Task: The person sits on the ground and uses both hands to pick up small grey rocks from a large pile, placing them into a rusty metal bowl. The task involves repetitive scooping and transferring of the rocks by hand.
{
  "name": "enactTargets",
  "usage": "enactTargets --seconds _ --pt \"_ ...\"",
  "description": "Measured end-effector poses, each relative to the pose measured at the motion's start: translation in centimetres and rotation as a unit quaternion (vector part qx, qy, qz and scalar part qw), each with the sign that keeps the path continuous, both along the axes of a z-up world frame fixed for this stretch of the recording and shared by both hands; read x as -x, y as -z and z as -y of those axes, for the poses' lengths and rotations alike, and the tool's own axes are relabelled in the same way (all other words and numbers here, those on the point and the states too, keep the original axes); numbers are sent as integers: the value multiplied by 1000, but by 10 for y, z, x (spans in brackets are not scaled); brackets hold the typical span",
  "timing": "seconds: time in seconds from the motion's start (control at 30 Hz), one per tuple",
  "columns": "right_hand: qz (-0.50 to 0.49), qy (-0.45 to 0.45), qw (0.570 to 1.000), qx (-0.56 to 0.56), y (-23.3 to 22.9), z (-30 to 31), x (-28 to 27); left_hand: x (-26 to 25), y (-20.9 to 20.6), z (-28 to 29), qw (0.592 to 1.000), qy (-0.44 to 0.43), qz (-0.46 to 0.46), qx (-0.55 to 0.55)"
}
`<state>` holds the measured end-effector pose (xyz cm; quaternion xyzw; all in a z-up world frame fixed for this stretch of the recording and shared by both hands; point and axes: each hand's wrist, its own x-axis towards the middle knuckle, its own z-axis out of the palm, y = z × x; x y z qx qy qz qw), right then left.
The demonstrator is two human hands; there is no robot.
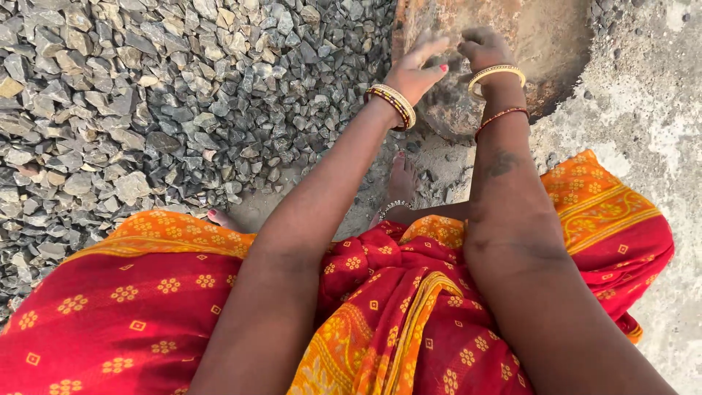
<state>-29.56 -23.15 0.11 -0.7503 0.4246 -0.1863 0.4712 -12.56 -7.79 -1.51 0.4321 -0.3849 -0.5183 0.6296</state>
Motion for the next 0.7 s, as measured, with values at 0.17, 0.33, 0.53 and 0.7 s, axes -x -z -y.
enactTargets --seconds 0.17,0.33,0.53,0.7 --pt "-52 139 988 -34 16 -40 -41 -80 37 -38 962 -143 -97 -214" --pt "-212 86 963 144 32 -116 -102 -137 63 -98 906 -274 -154 -285" --pt "-343 53 919 186 23 -136 -96 -167 91 -140 895 -325 -50 -303" --pt "-470 -122 847 216 51 -146 -40 -173 154 -149 894 -354 -8 -275"
